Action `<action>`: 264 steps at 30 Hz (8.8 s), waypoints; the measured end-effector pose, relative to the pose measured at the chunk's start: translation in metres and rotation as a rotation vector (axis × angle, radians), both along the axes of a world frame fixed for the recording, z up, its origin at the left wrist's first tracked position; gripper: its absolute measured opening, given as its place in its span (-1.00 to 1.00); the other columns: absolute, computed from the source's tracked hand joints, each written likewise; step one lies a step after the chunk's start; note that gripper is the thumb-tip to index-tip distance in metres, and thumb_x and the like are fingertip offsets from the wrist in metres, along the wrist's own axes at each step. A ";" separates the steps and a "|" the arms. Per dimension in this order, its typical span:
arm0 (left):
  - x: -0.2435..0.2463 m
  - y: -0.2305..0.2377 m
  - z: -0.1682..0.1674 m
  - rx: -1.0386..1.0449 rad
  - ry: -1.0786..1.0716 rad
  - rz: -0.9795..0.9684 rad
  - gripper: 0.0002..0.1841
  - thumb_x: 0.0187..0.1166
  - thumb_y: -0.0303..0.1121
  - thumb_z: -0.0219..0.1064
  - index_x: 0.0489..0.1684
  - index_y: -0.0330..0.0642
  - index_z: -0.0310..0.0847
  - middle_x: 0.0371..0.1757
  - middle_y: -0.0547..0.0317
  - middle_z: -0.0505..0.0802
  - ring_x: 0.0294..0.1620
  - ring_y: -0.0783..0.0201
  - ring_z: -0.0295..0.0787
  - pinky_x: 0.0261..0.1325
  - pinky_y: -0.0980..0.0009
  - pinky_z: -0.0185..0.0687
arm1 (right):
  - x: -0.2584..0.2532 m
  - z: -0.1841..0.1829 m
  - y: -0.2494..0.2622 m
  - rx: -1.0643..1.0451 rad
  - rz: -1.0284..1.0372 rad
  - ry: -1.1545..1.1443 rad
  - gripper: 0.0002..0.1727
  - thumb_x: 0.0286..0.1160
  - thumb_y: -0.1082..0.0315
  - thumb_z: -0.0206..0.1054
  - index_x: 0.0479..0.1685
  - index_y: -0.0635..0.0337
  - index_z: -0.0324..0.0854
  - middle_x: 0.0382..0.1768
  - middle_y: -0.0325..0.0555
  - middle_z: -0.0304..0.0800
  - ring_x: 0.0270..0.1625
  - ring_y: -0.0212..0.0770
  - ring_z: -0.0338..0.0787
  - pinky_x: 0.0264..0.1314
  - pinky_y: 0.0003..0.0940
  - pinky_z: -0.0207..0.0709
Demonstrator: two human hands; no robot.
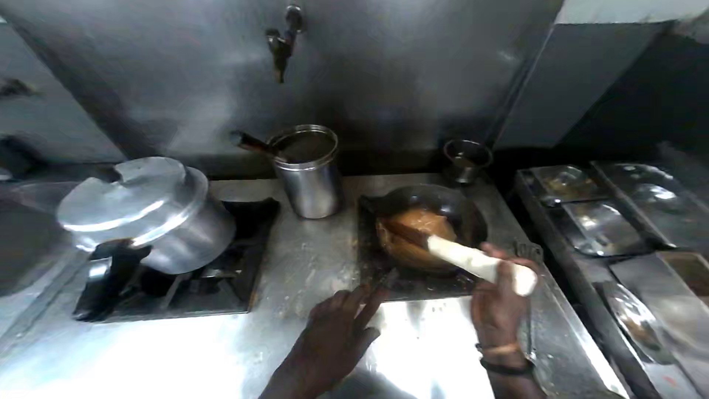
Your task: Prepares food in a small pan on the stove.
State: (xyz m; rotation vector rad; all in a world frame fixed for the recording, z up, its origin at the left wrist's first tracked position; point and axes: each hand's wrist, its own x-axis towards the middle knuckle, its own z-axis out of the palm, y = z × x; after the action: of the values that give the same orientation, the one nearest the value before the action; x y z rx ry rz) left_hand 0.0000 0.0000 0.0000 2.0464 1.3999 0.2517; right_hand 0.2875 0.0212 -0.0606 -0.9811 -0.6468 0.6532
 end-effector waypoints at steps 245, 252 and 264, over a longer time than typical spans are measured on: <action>0.147 -0.095 -0.029 -0.722 -1.280 0.405 -0.10 0.57 -0.35 0.29 0.91 0.03 -0.24 -0.35 0.17 0.70 -0.59 0.38 0.61 -0.55 0.49 0.61 | 0.061 0.111 0.144 0.185 0.441 -0.403 -0.42 0.58 0.10 0.45 0.38 0.23 0.33 -0.34 -0.14 0.79 -0.44 -0.23 0.85 -0.36 -0.27 0.85; 0.146 -0.094 -0.039 -0.721 -1.233 0.440 -0.09 0.56 -0.41 0.27 0.92 0.03 -0.28 -0.33 0.18 0.69 -0.58 0.38 0.60 -0.54 0.49 0.61 | 0.071 0.077 0.138 0.315 0.364 -0.352 -0.50 0.56 0.21 0.45 0.31 0.26 0.35 -0.31 -0.16 0.78 -0.38 -0.26 0.84 -0.31 -0.27 0.84; 0.148 -0.089 -0.038 -0.732 -1.230 0.392 -0.08 0.57 -0.42 0.29 0.92 0.03 -0.29 -0.25 0.18 0.70 -0.52 0.40 0.62 -0.49 0.50 0.61 | 0.071 0.091 0.108 0.296 0.346 -0.411 -0.44 0.51 0.17 0.51 0.38 0.20 0.40 -0.20 -0.16 0.81 -0.26 -0.24 0.87 -0.19 -0.23 0.88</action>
State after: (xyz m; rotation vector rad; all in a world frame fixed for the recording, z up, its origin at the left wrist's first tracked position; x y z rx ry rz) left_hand 0.1483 -0.0890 -0.0382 0.6895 0.8325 0.8359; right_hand 0.3586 0.1294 0.0302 -0.7332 -1.2593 0.6379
